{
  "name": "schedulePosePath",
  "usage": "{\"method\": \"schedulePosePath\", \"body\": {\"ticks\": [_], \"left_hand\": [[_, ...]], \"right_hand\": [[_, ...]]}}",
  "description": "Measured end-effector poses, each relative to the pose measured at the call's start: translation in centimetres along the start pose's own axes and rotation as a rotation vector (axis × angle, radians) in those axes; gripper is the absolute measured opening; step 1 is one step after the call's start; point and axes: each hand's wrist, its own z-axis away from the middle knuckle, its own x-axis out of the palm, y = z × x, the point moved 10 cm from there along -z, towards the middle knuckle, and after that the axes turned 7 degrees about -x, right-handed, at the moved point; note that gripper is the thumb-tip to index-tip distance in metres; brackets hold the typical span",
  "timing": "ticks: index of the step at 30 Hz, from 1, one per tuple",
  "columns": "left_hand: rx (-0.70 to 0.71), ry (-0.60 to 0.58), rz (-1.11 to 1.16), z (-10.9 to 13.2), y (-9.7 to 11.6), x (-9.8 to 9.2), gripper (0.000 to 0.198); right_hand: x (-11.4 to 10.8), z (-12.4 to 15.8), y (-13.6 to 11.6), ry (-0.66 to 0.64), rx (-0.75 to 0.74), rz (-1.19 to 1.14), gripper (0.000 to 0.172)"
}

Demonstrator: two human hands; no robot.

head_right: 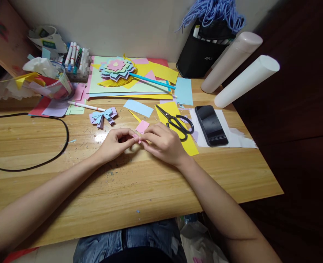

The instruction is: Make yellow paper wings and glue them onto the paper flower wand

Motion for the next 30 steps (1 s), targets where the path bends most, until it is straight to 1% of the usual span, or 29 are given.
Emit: {"method": "schedulePosePath", "body": {"ticks": [3, 5, 7, 11, 14, 16, 21, 26, 30], "left_hand": [[0.004, 0.014, -0.02, -0.1, -0.1, -0.1, 0.02], [0.006, 0.022, -0.042, -0.1, -0.1, -0.1, 0.022], [0.016, 0.033, -0.059, 0.0, 0.0, -0.2, 0.024], [0.023, 0.054, -0.083, 0.1, 0.2, -0.2, 0.025], [0.004, 0.075, -0.09, 0.2, 0.1, -0.3, 0.022], [-0.009, 0.086, -0.086, 0.2, 0.0, -0.4, 0.02], [-0.033, 0.078, -0.053, 0.1, -0.1, -0.5, 0.021], [-0.011, 0.072, -0.118, -0.1, -0.2, -0.5, 0.022], [0.019, 0.034, -0.146, -0.1, -0.2, -0.1, 0.025]], "right_hand": [[0.0, 0.1, 1.2, 0.034, 0.136, -0.118, 0.007], [0.5, 0.3, 2.1, 0.028, 0.252, -0.217, 0.007], [1.4, 0.7, 3.1, 0.017, 0.386, -0.343, 0.009], [3.6, 2.1, 4.7, -0.01, 0.654, -0.686, 0.019], [4.9, 3.0, 5.3, -0.06, 0.778, -0.837, 0.024], [5.1, 3.3, 5.5, -0.088, 0.813, -0.855, 0.024], [5.4, 3.7, 5.5, -0.13, 0.842, -0.894, 0.024], [5.6, 3.4, 5.2, -0.157, 0.825, -0.909, 0.026], [5.6, 3.2, 4.9, -0.185, 0.806, -0.909, 0.026]]}}
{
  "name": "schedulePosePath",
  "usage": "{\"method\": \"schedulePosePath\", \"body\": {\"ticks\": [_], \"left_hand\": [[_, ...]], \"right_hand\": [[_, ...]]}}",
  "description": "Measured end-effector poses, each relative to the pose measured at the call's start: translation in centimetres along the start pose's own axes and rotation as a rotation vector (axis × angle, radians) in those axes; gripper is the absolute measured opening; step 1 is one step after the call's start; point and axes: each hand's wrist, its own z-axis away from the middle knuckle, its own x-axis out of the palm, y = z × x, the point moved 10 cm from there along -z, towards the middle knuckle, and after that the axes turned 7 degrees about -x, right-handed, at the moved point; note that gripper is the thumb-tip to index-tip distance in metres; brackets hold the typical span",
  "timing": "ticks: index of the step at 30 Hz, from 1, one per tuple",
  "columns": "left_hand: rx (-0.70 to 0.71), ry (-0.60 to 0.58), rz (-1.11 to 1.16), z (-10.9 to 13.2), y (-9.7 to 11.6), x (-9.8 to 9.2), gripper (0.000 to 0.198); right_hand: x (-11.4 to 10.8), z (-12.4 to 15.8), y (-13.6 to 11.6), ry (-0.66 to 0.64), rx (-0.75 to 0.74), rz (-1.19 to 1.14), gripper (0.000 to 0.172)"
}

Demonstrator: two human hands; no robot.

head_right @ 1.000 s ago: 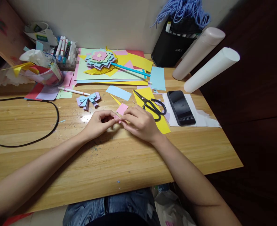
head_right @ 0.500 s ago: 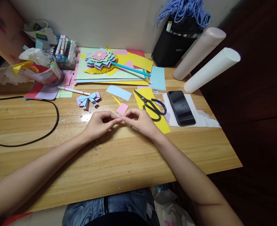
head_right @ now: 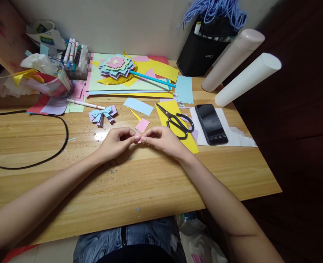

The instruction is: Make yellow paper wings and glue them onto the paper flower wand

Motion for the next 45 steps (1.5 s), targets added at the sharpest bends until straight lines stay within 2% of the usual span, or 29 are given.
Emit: {"method": "schedulePosePath", "body": {"ticks": [12, 19, 28, 37, 45], "left_hand": [[0.009, -0.052, -0.123, 0.1, 0.2, 0.4, 0.027], [0.0, -0.064, -0.056, 0.2, 0.2, 0.5, 0.027], [0.024, -0.059, -0.017, 0.2, 0.6, 0.3, 0.021], [0.03, -0.054, -0.028, 0.3, 0.7, 0.3, 0.015], [0.008, -0.06, 0.066, 0.1, 0.7, 0.1, 0.018]], "right_hand": [[0.2, 0.4, -0.1, 0.01, 0.035, 0.032, 0.023], [-0.4, 0.3, 0.4, 0.059, 0.059, 0.033, 0.023], [-0.3, 0.1, 0.9, 0.015, 0.051, -0.016, 0.026], [-0.1, 0.2, 0.3, 0.07, 0.008, 0.003, 0.022], [-0.2, 0.1, 0.2, 0.064, -0.002, -0.006, 0.025]]}}
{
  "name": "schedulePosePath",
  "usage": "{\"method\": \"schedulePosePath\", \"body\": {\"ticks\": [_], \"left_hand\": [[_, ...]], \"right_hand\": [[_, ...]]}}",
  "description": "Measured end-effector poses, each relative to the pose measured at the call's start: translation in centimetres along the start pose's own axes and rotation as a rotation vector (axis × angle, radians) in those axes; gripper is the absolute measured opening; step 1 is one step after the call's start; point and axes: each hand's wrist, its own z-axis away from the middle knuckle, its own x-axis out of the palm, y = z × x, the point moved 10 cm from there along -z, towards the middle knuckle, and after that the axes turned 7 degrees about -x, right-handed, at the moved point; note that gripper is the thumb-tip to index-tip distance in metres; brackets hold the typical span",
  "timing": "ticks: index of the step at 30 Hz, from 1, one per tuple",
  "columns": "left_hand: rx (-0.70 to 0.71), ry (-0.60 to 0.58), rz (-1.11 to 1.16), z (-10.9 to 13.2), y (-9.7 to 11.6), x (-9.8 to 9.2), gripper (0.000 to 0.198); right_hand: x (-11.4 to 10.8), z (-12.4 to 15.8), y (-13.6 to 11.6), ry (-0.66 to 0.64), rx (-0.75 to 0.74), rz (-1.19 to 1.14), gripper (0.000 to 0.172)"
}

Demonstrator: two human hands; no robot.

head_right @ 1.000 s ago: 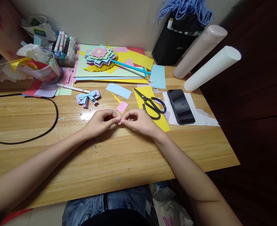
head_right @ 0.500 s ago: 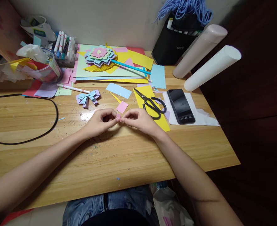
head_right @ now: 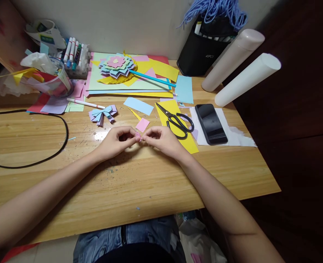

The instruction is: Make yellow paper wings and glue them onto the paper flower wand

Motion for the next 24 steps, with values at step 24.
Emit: {"method": "schedulePosePath", "body": {"ticks": [24], "left_hand": [[-0.018, 0.007, 0.082, -0.2, -0.5, -0.1, 0.02]], "right_hand": [[-0.4, 0.0, -0.5, 0.059, -0.053, -0.061, 0.022]]}}
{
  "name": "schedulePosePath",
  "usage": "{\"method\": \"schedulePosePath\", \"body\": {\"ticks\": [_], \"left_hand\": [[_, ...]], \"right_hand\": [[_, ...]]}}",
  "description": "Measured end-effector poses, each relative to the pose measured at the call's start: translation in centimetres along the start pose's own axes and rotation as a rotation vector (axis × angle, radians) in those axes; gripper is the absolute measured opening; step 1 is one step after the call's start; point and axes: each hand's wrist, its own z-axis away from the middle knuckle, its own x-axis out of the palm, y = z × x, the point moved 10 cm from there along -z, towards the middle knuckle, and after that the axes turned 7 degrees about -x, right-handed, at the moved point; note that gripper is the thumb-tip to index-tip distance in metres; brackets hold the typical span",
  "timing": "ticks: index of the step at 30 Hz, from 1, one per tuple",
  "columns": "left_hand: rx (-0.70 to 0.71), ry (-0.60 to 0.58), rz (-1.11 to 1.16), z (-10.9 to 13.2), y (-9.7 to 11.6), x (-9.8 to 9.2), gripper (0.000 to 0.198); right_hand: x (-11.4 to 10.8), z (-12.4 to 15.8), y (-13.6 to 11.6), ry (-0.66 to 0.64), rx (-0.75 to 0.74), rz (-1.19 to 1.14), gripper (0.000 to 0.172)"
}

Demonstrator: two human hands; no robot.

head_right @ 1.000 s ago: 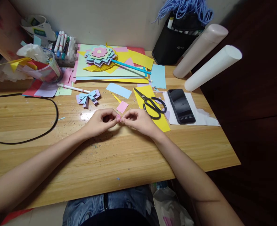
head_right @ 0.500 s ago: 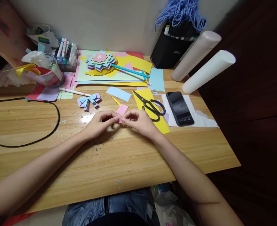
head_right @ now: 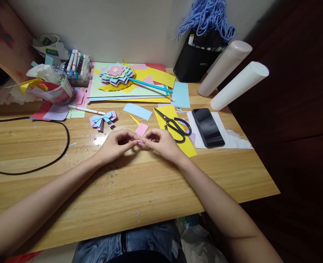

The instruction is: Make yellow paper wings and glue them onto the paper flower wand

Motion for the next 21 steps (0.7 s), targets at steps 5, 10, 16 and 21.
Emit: {"method": "schedulePosePath", "body": {"ticks": [5, 10, 16, 21], "left_hand": [[0.012, 0.062, -0.025, 0.21, 0.37, -0.38, 0.018], [0.027, 0.067, 0.061, 0.14, 0.36, -0.67, 0.018], [0.014, 0.07, 0.095, 0.05, 0.05, -0.79, 0.019], [0.02, 0.05, 0.029, 0.04, 0.24, -0.53, 0.019]], "right_hand": [[0.07, -0.05, -0.17, 0.03, -0.021, -0.016, 0.022], [-0.04, -0.14, 0.02, 0.038, -0.001, 0.006, 0.025], [-0.36, -0.29, -0.43, 0.05, -0.02, 0.042, 0.021], [-0.36, -0.26, -0.34, 0.049, -0.021, 0.058, 0.022]]}}
